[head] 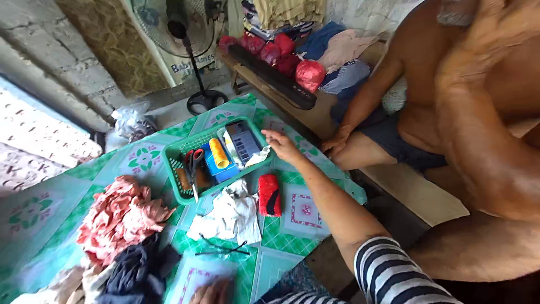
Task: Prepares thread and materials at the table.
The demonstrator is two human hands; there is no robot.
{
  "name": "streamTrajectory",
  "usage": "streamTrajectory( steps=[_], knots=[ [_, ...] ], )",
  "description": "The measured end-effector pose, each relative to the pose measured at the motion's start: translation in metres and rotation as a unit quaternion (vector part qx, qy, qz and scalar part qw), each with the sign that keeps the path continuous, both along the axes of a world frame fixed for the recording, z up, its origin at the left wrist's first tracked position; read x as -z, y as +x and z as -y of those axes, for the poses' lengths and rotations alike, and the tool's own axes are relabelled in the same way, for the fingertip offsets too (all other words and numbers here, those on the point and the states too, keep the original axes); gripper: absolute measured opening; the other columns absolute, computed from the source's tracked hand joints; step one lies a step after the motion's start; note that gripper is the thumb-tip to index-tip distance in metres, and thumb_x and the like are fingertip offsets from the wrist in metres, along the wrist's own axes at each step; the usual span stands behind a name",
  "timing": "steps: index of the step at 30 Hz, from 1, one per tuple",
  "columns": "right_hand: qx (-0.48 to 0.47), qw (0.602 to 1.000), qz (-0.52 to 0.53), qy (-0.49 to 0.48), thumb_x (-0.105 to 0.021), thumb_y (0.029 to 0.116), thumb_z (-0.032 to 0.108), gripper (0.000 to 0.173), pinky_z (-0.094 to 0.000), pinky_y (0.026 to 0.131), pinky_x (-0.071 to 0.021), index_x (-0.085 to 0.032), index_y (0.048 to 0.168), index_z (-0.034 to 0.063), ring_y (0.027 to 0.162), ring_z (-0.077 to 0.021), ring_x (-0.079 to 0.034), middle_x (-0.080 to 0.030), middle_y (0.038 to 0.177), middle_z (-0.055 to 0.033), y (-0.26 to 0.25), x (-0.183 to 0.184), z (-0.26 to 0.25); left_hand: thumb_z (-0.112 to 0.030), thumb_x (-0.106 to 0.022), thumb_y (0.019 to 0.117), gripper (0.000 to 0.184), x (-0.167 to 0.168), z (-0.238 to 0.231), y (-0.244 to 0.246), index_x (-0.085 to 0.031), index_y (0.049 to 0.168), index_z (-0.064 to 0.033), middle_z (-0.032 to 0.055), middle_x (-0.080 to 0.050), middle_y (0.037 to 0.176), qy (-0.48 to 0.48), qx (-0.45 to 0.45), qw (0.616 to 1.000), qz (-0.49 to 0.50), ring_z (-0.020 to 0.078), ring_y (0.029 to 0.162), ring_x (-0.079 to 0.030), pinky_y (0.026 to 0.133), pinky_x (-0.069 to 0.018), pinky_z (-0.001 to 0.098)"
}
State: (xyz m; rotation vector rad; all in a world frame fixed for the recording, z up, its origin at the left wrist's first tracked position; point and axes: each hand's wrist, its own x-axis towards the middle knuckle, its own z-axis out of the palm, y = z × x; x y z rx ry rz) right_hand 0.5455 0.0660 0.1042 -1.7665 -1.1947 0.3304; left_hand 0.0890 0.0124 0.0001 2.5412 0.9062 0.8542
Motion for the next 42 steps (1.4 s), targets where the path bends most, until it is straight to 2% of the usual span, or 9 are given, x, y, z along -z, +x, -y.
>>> streamTrajectory(
  steps=[2,7,11,18,20,22,26,29,42],
  knots=[
    [0.007,0.991,0.12,-0.058,-0.045,0.1058,0.009,0.04,-0.0543,0.108,-0.0439,-0.062,0.142,0.0055,0.124,-0.0407,-0.058,-0.064,0.128,-0.0259,-0.005,-0.013,-0.006,-0.024,-0.068,0.0923,0.02,0.002,-0.002,0.002,-0.081,0.09,-0.0099,0.0085,-0.076,0.081,0.027,-0.012,0.999,0.015,0.0213,0.075,-0.073,0.071,-0.0593,0.0345],
    [-0.022,0.919,0.275,-0.28,-0.049,0.1019,0.004,0.063,-0.0662,0.098,-0.0445,-0.043,0.158,0.0318,0.123,-0.0473,-0.059,-0.064,0.131,-0.0261,-0.03,-0.052,-0.024,-0.029,-0.066,0.0925,0.023,0.006,-0.003,0.008,-0.081,0.086,-0.0129,0.0051,-0.075,0.077,0.064,-0.029,0.997,0.037,0.0165,0.072,-0.072,0.067,-0.0569,0.0285],
    [-0.033,0.889,0.282,-0.359,-0.045,0.103,0.003,0.066,-0.0661,0.095,-0.0453,-0.037,0.161,0.0343,0.122,-0.047,-0.059,-0.062,0.134,-0.0253,-0.037,-0.066,-0.035,-0.029,-0.065,0.0933,0.023,0.006,-0.005,0.01,-0.08,0.086,-0.0138,0.0048,-0.074,0.076,0.066,-0.029,0.996,0.043,0.0156,0.071,-0.071,0.066,-0.0557,0.0268],
    [-0.022,0.881,0.275,-0.385,-0.049,0.0991,0.0,0.074,-0.0648,0.093,-0.0472,-0.035,0.161,0.0379,0.119,-0.0438,-0.063,-0.068,0.127,-0.0207,-0.037,-0.071,-0.046,-0.028,-0.065,0.0936,0.023,0.006,-0.005,0.009,-0.08,0.087,-0.0128,0.0051,-0.073,0.075,0.066,-0.023,0.996,0.049,0.0146,0.069,-0.069,0.066,-0.0544,0.0246],
    [0.007,0.914,0.238,-0.33,-0.043,0.104,0.005,0.062,-0.0662,0.092,-0.0477,-0.041,0.159,0.0346,0.118,-0.0462,-0.063,-0.067,0.128,-0.0231,-0.029,-0.062,-0.049,-0.029,-0.065,0.0937,0.023,0.005,-0.005,0.009,-0.08,0.087,-0.0127,0.005,-0.073,0.075,0.059,-0.021,0.997,0.049,0.0142,0.07,-0.069,0.066,-0.0542,0.0243],
    [0.06,0.958,0.156,-0.235,-0.047,0.1065,0.016,0.048,-0.0651,0.094,-0.0489,-0.048,0.155,0.0209,0.12,-0.0472,-0.062,-0.061,0.134,-0.027,-0.017,-0.05,-0.055,-0.029,-0.065,0.0938,0.023,0.005,-0.005,0.008,-0.08,0.087,-0.0125,0.0052,-0.073,0.075,0.053,-0.019,0.997,0.052,0.0141,0.069,-0.069,0.065,-0.054,0.0249],
    [0.099,0.983,-0.074,-0.137,-0.063,0.1015,0.037,0.066,-0.062,0.109,-0.0411,-0.045,0.15,-0.0033,0.132,-0.0468,-0.051,-0.05,0.145,-0.0324,-0.001,-0.032,-0.072,-0.028,-0.065,0.0941,0.022,0.005,-0.004,0.007,-0.08,0.088,-0.0123,0.0053,-0.072,0.075,0.044,-0.014,0.997,0.054,0.0136,0.07,-0.068,0.065,-0.0527,0.0236],
    [0.089,0.978,-0.127,-0.137,-0.068,0.099,0.039,0.071,-0.06,0.114,-0.0372,-0.044,0.149,-0.0062,0.138,-0.0432,-0.048,-0.051,0.146,-0.031,-0.001,-0.027,-0.084,-0.028,-0.066,0.0934,0.021,0.005,-0.005,0.008,-0.08,0.089,-0.0128,0.0048,-0.073,0.075,0.046,-0.016,0.997,0.054,0.0129,0.07,-0.068,0.066,-0.0529,0.0233],
    [0.113,0.972,-0.057,-0.198,-0.07,0.0972,0.041,0.074,-0.0623,0.106,-0.0432,-0.042,0.15,-0.002,0.13,-0.0433,-0.055,-0.058,0.138,-0.0288,-0.006,-0.025,-0.095,-0.029,-0.066,0.0948,0.022,0.006,-0.005,0.007,-0.08,0.089,-0.0137,0.0041,-0.071,0.073,0.041,-0.017,0.997,0.057,0.0119,0.069,-0.066,0.066,-0.0516,0.0221]
  ],
)
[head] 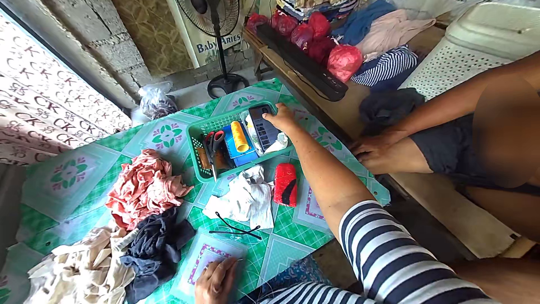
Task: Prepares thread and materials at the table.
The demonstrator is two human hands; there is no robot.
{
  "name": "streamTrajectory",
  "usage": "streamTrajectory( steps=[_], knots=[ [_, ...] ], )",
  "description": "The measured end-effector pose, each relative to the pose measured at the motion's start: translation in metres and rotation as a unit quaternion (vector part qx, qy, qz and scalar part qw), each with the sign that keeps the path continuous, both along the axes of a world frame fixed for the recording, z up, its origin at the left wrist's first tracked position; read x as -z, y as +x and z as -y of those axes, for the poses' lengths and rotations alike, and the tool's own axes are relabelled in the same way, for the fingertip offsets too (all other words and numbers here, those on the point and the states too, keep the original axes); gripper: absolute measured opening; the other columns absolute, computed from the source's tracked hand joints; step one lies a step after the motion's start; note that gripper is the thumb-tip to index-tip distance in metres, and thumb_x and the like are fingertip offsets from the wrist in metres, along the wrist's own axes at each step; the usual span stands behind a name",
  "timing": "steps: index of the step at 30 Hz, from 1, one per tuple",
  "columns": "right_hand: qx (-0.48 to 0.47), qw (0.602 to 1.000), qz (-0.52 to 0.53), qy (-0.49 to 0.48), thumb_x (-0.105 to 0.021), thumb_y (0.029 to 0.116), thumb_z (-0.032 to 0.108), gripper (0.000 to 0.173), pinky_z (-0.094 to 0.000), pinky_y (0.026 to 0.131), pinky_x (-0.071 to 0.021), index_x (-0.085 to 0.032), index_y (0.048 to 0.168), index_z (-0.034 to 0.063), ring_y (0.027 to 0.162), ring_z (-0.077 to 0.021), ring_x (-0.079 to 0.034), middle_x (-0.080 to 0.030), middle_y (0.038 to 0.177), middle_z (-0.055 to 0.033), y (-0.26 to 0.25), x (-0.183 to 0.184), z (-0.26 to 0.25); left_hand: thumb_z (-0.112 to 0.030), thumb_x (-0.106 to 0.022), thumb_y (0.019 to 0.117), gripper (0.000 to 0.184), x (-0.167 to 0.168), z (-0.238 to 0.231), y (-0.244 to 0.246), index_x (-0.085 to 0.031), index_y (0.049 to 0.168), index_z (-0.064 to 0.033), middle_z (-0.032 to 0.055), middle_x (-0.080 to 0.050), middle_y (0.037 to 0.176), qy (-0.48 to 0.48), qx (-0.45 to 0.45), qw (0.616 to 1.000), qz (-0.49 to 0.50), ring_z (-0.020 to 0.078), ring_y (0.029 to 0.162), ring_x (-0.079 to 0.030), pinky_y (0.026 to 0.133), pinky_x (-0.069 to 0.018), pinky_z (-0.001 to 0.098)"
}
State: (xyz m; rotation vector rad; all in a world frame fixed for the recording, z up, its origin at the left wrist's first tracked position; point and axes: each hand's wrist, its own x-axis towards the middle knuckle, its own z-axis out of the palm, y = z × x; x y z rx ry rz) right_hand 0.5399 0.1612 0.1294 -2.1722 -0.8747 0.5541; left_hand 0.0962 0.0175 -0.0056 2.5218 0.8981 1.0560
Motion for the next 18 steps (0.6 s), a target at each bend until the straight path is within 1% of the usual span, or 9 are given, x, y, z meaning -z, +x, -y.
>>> streamTrajectory(
  steps=[6,11,14,18],
  knots=[
    [-0.003,1.0,0.001,-0.003,-0.066,0.1001,0.037,0.069,-0.0613,0.107,-0.0428,-0.041,0.152,-0.0013,0.132,-0.0427,-0.055,-0.057,0.14,-0.0279,0.0016,0.002,-0.0005,-0.029,-0.066,0.0949,0.021,0.0007,-0.0006,0.0001,-0.08,0.088,-0.0138,0.0037,-0.071,0.074,0.002,0.002,1.0,0.007,0.0113,0.069,-0.066,0.066,-0.0513,0.021],
    [-0.006,1.0,0.001,0.001,-0.064,0.1011,0.035,0.066,-0.0615,0.107,-0.0431,-0.042,0.151,-0.002,0.131,-0.0428,-0.055,-0.057,0.139,-0.0283,-0.0012,-0.001,0.0017,-0.028,-0.066,0.0947,0.021,-0.0004,0.0005,-0.0001,-0.08,0.09,-0.013,0.0045,-0.071,0.074,-0.009,0.003,1.0,0.007,0.0125,0.069,-0.066,0.065,-0.0518,0.0228],
    [-0.006,1.0,-0.011,0.012,-0.063,0.1023,0.035,0.064,-0.0603,0.109,-0.0414,-0.043,0.151,-0.0019,0.134,-0.0411,-0.053,-0.056,0.142,-0.027,0.0011,0.0012,0.0014,-0.028,-0.066,0.0947,0.021,0.001,0.0002,0.0002,-0.08,0.09,-0.0136,0.0043,-0.07,0.073,-0.005,0.002,1.0,0.013,0.0114,0.068,-0.065,0.065,-0.051,0.0216],
    [-0.004,0.999,-0.027,0.036,-0.057,0.1056,0.032,0.058,-0.058,0.112,-0.039,-0.044,0.151,-0.0018,0.137,-0.0391,-0.05,-0.053,0.147,-0.0257,0.0037,0.0041,0.0008,-0.029,-0.066,0.0951,0.021,0.0012,-0.0007,-0.0002,-0.08,0.09,-0.0138,0.0042,-0.069,0.072,-0.004,0.004,1.0,0.01,0.0111,0.068,-0.065,0.065,-0.0504,0.0208]
  ],
)
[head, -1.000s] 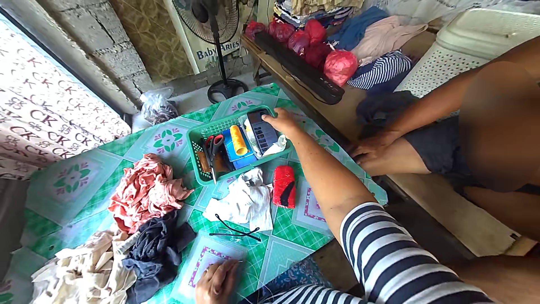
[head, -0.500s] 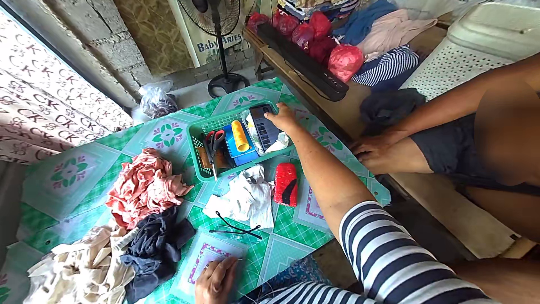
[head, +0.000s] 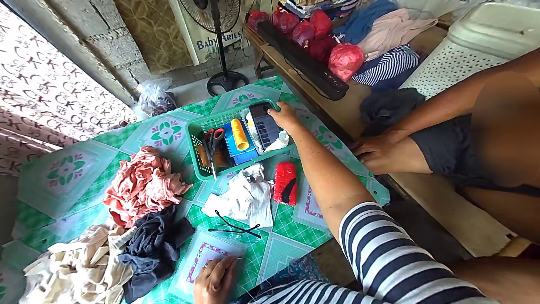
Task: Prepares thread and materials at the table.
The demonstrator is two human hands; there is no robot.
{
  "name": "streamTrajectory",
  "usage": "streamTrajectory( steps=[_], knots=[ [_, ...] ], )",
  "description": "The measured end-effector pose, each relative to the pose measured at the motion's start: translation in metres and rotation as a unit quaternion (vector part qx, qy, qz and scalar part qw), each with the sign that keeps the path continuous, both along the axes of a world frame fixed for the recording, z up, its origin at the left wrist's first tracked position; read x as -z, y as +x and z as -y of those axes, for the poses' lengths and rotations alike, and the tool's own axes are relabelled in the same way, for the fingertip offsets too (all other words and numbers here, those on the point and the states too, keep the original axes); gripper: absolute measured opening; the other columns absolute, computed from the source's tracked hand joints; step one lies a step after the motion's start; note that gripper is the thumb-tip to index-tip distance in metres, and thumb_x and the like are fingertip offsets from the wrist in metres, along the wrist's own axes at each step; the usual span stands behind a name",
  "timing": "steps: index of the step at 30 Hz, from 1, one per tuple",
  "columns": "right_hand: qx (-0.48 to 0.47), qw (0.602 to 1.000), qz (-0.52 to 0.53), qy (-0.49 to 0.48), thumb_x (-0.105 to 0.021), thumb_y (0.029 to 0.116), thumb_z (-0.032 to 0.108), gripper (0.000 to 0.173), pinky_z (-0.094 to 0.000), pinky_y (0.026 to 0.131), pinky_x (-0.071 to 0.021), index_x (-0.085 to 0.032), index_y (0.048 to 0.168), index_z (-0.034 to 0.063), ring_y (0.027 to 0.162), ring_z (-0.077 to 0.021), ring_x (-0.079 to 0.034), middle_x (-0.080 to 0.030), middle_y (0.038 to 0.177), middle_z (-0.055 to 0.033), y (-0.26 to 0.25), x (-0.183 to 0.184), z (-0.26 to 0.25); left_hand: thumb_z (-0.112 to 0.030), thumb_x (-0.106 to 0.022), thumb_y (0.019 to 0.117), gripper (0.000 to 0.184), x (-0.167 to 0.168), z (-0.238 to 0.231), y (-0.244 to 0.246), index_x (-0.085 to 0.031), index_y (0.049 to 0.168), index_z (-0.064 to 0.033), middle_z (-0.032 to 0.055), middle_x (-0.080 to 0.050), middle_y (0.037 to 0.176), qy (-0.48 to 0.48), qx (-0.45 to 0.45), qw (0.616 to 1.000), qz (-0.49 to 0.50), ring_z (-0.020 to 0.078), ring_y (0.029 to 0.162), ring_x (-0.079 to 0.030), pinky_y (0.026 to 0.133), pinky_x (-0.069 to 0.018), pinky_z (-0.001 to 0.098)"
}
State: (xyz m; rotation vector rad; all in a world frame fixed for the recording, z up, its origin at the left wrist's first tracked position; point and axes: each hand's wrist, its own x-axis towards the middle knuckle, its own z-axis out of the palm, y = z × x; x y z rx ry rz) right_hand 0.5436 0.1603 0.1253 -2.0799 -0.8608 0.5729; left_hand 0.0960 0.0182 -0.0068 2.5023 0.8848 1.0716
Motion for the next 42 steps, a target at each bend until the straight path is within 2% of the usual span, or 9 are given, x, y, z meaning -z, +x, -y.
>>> streamTrajectory(
  steps=[8,17,23,31,37,42],
  knots=[
    [0.003,1.0,-0.007,0.0,-0.05,0.1086,0.031,0.054,-0.0575,0.114,-0.0371,-0.044,0.151,-0.0013,0.14,-0.0379,-0.048,-0.052,0.149,-0.0251,0.0001,0.0008,-0.001,-0.03,-0.065,0.0957,0.022,0.0012,0.0001,-0.0002,-0.08,0.09,-0.0146,0.0037,-0.07,0.072,0.003,-0.003,1.0,-0.003,0.0112,0.068,-0.065,0.064,-0.0504,0.0211],
    [0.0,1.0,-0.01,0.006,-0.053,0.1075,0.032,0.057,-0.0572,0.115,-0.0359,-0.043,0.152,-0.0009,0.142,-0.0375,-0.046,-0.049,0.151,-0.0245,0.0006,0.0016,0.0004,-0.03,-0.066,0.0953,0.022,0.0007,-0.0001,0.0005,-0.079,0.089,-0.0141,0.0036,-0.068,0.07,0.004,-0.001,1.0,0.001,0.011,0.067,-0.064,0.063,-0.0496,0.0206],
    [-0.006,1.0,-0.009,0.028,-0.055,0.1061,0.029,0.054,-0.0572,0.113,-0.0389,-0.046,0.15,-0.0022,0.137,-0.0385,-0.05,-0.054,0.145,-0.0258,0.0024,0.0058,-0.0001,-0.029,-0.066,0.0954,0.022,-0.0006,0.0004,0.0004,-0.08,0.089,-0.0137,0.0039,-0.07,0.073,-0.002,-0.003,1.0,-0.006,0.0113,0.068,-0.066,0.064,-0.0516,0.0218],
    [-0.007,1.0,-0.005,0.023,-0.055,0.1061,0.031,0.057,-0.0575,0.114,-0.0377,-0.044,0.152,-0.0014,0.139,-0.0375,-0.049,-0.053,0.147,-0.0251,0.0032,0.0072,-0.0006,-0.029,-0.066,0.0954,0.022,-0.0004,0.0004,0.0004,-0.08,0.089,-0.0138,0.0039,-0.071,0.073,-0.003,-0.004,1.0,-0.002,0.011,0.068,-0.065,0.065,-0.0511,0.0212],
    [-0.005,1.0,-0.007,0.019,-0.057,0.1055,0.031,0.056,-0.0584,0.111,-0.0398,-0.046,0.15,-0.0012,0.135,-0.0384,-0.052,-0.056,0.143,-0.0258,0.0028,0.0069,-0.0002,-0.03,-0.065,0.0956,0.022,-0.0007,0.0005,0.0002,-0.08,0.089,-0.0144,0.0038,-0.07,0.073,0.001,-0.004,1.0,-0.006,0.0111,0.068,-0.065,0.064,-0.0504,0.021],
    [-0.007,1.0,-0.011,0.019,-0.056,0.1057,0.031,0.058,-0.0575,0.114,-0.0379,-0.043,0.152,-0.0007,0.139,-0.0377,-0.049,-0.053,0.147,-0.0252,0.0032,0.0068,0.0,-0.03,-0.066,0.0958,0.022,-0.0004,0.0002,-0.0001,-0.08,0.09,-0.014,0.0041,-0.069,0.071,0.003,-0.003,1.0,-0.008,0.0115,0.067,-0.064,0.063,-0.0499,0.0212]
  ],
)
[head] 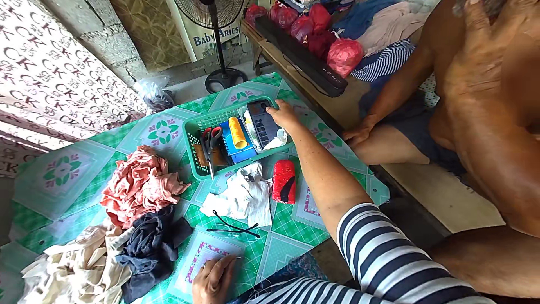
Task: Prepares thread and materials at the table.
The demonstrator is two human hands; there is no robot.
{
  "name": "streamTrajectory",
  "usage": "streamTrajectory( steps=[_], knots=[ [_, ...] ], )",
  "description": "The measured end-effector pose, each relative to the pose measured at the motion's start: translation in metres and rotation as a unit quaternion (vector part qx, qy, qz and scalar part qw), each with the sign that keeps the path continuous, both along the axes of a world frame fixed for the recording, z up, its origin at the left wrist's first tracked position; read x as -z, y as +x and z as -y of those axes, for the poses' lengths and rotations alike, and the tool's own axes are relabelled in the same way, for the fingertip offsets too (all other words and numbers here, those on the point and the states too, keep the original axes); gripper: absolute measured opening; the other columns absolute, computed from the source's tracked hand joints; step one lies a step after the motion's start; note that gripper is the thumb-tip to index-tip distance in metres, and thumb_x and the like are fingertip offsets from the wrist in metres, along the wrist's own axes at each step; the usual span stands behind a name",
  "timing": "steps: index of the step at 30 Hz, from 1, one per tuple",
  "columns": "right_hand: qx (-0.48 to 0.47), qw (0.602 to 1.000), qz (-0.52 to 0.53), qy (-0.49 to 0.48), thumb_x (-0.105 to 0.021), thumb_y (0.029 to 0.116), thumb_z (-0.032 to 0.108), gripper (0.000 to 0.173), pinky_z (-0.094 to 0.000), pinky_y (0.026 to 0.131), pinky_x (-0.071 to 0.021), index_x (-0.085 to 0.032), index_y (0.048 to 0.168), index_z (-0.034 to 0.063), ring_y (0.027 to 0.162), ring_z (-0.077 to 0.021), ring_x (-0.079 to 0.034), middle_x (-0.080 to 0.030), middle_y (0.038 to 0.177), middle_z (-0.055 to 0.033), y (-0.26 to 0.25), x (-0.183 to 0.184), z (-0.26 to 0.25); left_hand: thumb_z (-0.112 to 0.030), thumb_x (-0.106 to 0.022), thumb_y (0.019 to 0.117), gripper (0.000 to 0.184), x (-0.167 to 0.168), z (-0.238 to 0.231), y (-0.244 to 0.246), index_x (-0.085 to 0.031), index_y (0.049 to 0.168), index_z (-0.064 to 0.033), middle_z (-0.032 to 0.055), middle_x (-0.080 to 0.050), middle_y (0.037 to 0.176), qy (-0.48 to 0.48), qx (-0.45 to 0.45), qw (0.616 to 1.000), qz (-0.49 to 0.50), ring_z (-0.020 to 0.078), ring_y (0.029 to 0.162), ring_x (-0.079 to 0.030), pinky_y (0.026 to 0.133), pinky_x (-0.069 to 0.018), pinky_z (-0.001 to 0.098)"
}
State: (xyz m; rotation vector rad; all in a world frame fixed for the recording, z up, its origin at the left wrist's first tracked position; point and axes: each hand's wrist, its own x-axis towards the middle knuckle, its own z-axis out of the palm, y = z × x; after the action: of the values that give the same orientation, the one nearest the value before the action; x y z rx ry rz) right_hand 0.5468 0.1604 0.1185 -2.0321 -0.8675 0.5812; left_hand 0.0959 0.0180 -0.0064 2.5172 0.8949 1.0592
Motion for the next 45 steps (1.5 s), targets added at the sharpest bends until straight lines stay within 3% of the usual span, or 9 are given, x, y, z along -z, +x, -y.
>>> streamTrajectory(
  steps=[20,25,29,34,37,39,41,43,45],
  knots=[
    [0.0,1.0,0.0,0.002,-0.054,0.1066,0.032,0.056,-0.0579,0.113,-0.0385,-0.045,0.151,-0.0012,0.138,-0.038,-0.05,-0.053,0.146,-0.0253,0.0,0.0,0.0,-0.03,-0.065,0.0961,0.022,-0.001,0.0,0.0,-0.079,0.09,-0.0144,0.0037,-0.069,0.072,0.001,0.0,1.0,0.001,0.0104,0.069,-0.064,0.065,-0.0499,0.0203],
    [0.031,0.988,-0.096,0.114,-0.047,0.1101,0.03,0.052,-0.054,0.117,-0.0347,-0.048,0.147,-0.0069,0.142,-0.037,-0.045,-0.048,0.152,-0.027,0.002,-0.003,0.014,-0.029,-0.066,0.0941,0.022,0.001,0.0,0.001,-0.08,0.088,-0.0133,0.0036,-0.07,0.072,0.01,-0.003,1.0,0.011,0.0106,0.068,-0.065,0.065,-0.0509,0.0206],
    [0.105,0.955,-0.174,0.216,-0.04,0.1118,0.03,0.048,-0.0439,0.095,-0.053,-0.048,0.145,-0.0035,0.115,-0.0291,-0.065,-0.062,0.134,-0.0232,0.0,0.004,0.056,-0.029,-0.066,0.0932,0.022,0.005,-0.001,0.0,-0.08,0.088,-0.0134,0.0027,-0.072,0.074,0.014,-0.003,1.0,0.017,0.0114,0.07,-0.068,0.067,-0.0535,0.0224],
    [0.138,0.956,-0.16,0.202,-0.039,0.1121,0.035,0.047,-0.0403,0.087,-0.0538,-0.051,0.143,0.0012,0.102,-0.0232,-0.066,-0.065,0.125,-0.0172,-0.025,0.037,0.14,-0.029,-0.064,0.0931,0.024,0.007,-0.001,-0.001,-0.081,0.087,-0.0125,0.0029,-0.073,0.074,0.016,-0.003,1.0,0.023,0.0128,0.07,-0.069,0.066,-0.0548,0.0247],
    [0.17,0.952,-0.144,0.209,-0.046,0.1105,0.02,0.034,-0.0321,0.076,-0.055,-0.06,0.132,-0.0027,0.084,-0.0169,-0.066,-0.068,0.107,-0.0153,-0.049,0.057,0.181,-0.029,-0.063,0.0925,0.024,0.007,0.0,-0.001,-0.081,0.087,-0.0124,0.0037,-0.074,0.076,0.017,0.001,1.0,0.022,0.0157,0.071,-0.071,0.066,-0.057,0.0289],
    [0.192,0.946,-0.128,0.227,-0.056,0.1051,0.008,0.021,-0.0251,0.069,-0.0548,-0.066,0.115,-0.0059,0.073,-0.0101,-0.063,-0.067,0.09,-0.0103,-0.067,0.059,0.201,-0.025,-0.064,0.0918,0.023,0.002,-0.001,0.0,-0.081,0.089,-0.0094,0.007,-0.075,0.08,-0.02,0.011,1.0,0.019,0.0203,0.074,-0.074,0.069,-0.0596,0.0362],
    [0.165,0.954,-0.109,0.228,-0.061,0.1018,0.008,0.015,-0.0251,0.069,-0.0534,-0.066,0.108,-0.0058,0.07,-0.0082,-0.06,-0.065,0.086,-0.0071,-0.085,0.053,0.22,-0.019,-0.064,0.0949,0.022,-0.019,0.0,-0.002,-0.079,0.094,-0.0026,0.011,-0.077,0.09,-0.144,0.029,0.989,0.019,0.0211,0.083,-0.074,0.079,-0.0603,0.0411],
    [0.098,0.967,-0.071,0.223,-0.063,0.1011,0.016,0.019,-0.0249,0.069,-0.0514,-0.064,0.103,-0.0028,0.069,-0.0054,-0.057,-0.063,0.087,-0.0031,-0.1,0.045,0.237,-0.014,-0.063,0.0985,0.02,-0.048,0.002,-0.003,-0.076,0.098,0.0017,0.0076,-0.074,0.092,-0.285,0.033,0.956,0.066,0.0077,0.084,-0.069,0.082,-0.0571,0.0285],
    [0.017,0.966,-0.043,0.255,-0.06,0.1021,0.018,0.016,-0.0204,0.072,-0.053,-0.064,0.099,0.0034,0.072,0.0004,-0.059,-0.064,0.087,0.004,-0.117,0.032,0.244,-0.01,-0.065,0.0977,0.015,-0.072,0.002,-0.001,-0.075,0.1,0.0013,0.0027,-0.074,0.092,-0.34,0.035,0.932,0.124,0.0002,0.082,-0.067,0.081,-0.0558,0.0223]
  ],
)
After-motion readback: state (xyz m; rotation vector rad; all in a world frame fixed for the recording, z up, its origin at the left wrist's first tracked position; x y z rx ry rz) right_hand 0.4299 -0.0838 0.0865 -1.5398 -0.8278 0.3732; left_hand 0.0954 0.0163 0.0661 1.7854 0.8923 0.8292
